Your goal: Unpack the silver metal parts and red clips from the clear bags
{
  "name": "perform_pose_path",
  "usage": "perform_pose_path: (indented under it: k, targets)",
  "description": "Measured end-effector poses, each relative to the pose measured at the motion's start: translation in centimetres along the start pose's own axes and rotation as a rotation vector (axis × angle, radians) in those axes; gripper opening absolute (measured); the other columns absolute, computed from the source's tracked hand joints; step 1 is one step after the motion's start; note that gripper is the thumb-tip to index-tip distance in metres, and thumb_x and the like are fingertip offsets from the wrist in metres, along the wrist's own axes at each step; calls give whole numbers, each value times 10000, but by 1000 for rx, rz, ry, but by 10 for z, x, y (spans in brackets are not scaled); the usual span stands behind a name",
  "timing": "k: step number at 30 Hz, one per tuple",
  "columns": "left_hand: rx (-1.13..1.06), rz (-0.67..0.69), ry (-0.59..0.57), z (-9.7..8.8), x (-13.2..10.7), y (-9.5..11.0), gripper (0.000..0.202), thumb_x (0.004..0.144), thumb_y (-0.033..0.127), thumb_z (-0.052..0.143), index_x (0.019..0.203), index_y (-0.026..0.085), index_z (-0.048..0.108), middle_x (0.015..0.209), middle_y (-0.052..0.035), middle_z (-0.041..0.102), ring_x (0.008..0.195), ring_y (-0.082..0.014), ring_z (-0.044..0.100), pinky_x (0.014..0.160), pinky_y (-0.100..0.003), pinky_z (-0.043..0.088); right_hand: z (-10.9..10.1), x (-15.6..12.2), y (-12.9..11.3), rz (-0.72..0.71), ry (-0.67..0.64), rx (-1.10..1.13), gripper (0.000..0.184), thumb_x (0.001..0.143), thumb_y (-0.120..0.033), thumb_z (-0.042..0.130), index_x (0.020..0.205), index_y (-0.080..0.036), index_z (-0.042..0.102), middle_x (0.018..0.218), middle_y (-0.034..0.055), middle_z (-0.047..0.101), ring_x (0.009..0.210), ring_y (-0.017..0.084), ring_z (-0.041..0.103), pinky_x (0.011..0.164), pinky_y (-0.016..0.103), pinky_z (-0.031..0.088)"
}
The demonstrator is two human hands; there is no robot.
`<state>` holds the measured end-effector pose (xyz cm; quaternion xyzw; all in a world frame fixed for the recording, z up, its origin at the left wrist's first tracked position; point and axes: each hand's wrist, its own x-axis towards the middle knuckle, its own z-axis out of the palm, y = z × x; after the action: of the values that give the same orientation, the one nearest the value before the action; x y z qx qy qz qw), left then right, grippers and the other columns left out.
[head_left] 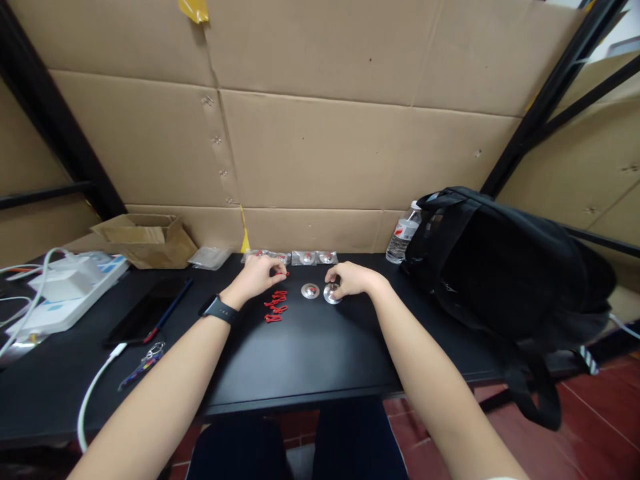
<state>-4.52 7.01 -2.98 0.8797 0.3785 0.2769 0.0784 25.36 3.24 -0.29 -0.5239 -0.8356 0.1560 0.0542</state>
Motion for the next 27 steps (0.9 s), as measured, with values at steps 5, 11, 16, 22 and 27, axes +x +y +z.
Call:
perform_pose_path:
  k: [5, 11, 16, 22, 27]
  targets:
    - [25, -46, 48, 4, 1, 0, 163, 834, 340, 703, 975, 263, 724, 856, -6, 784, 932, -242, 714, 898, -369, 440, 5, 3, -3, 44, -36, -30, 496, 554, -311, 888, 1025, -220, 762, 979, 40, 754, 843, 207, 694, 716, 250, 482]
    - [87, -33, 29, 7, 2, 1, 113, 877, 356, 675, 882, 288, 765, 920, -15, 782, 942, -256, 692, 906, -390, 404, 3, 3, -3, -10, -21, -36, 481, 606, -238, 857, 1077, -258, 765, 1016, 32, 754, 886, 211, 691, 743, 249, 470]
    - [102, -27, 51, 10, 2, 2, 142, 902, 376, 647, 889, 298, 765, 965, -20, 773, 1009, -272, 661, 980, -429, 345, 1, 2, -4, -29, -109, -46, 602, 561, -239, 887, 1145, -255, 745, 1018, 24, 759, 904, 221, 688, 753, 252, 474]
    - [93, -16, 51, 10, 2, 9, 194, 934, 395, 601, 901, 283, 756, 1012, -39, 762, 1041, -270, 640, 992, -453, 325, 6, 5, -2, -22, -47, -62, 523, 570, -243, 875, 1083, -257, 771, 993, 28, 756, 893, 223, 689, 769, 259, 482]
    - [-6, 23, 92, 9, 3, 15, 238, 954, 420, 569, 911, 259, 738, 1009, -37, 747, 1030, -246, 632, 967, -428, 388, 6, 6, 1, -149, 136, -49, 473, 546, -222, 876, 1011, -227, 785, 1062, 61, 714, 956, 235, 661, 833, 283, 492]
